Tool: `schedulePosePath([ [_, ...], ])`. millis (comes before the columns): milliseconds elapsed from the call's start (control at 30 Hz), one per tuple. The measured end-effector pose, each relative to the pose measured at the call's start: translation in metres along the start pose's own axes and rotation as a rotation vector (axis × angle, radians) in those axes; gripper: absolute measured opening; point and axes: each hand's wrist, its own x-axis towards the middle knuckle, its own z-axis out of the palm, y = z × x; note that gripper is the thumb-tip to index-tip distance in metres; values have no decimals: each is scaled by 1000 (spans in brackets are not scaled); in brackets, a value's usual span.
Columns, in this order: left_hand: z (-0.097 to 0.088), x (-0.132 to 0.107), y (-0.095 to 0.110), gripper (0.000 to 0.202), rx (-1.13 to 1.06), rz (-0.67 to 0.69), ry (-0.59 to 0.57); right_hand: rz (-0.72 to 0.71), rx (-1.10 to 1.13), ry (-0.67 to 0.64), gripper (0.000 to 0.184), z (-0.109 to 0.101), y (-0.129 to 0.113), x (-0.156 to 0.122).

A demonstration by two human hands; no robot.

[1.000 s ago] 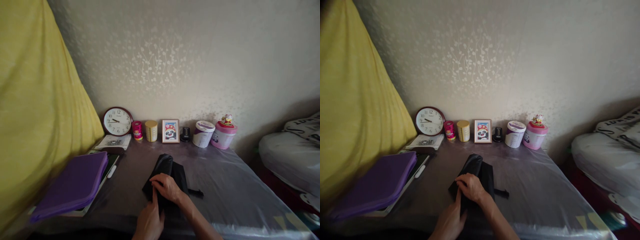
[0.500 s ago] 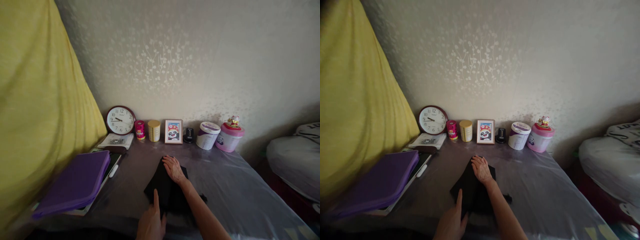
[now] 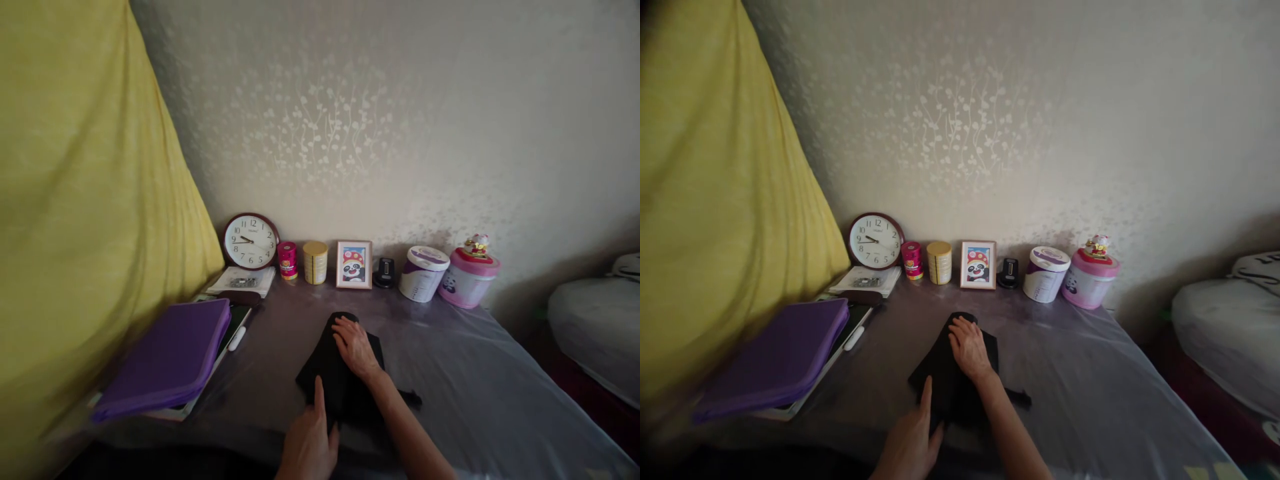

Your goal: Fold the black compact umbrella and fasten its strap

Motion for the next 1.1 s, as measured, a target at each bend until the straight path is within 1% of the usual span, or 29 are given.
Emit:
schedulePosePath([
  [33,0,0,-1,71,-12,4,3,67,18,44,27,-2,6,0],
  [100,-1,0,-5,71,-49,21,15,276,97,122,29,-10,22,-3],
  [167,-2,1,-9,71,-101,39,29,507,184,162,30,-20,40,-12],
  [200,-2,1,-11,71,-125,41,31,598,210,169,30,-25,48,-19],
  [233,-2,2,-13,71,-154,43,26,666,223,173,29,-30,55,-28],
  [300,-4,3,-17,72,-214,39,5,741,232,172,28,-38,63,-46],
  [400,-7,3,-20,73,-310,32,-15,823,302,129,27,-41,66,-66],
  [500,-9,4,-23,75,-420,44,-20,864,363,68,30,-40,61,-72],
  [633,-9,6,-28,75,-553,76,-16,876,369,34,35,-40,53,-68],
  [700,-9,7,-30,74,-588,82,-20,855,338,27,38,-39,52,-64],
  [767,-9,8,-32,74,-606,85,-23,813,266,36,39,-37,52,-62],
  [867,-10,7,-32,75,-619,92,-19,766,174,73,33,-33,54,-61],
  [967,-12,6,-31,75,-633,86,-33,757,159,90,28,-31,56,-64],
  [1100,-14,5,-29,72,-633,98,-29,737,155,115,26,-33,55,-66],
])
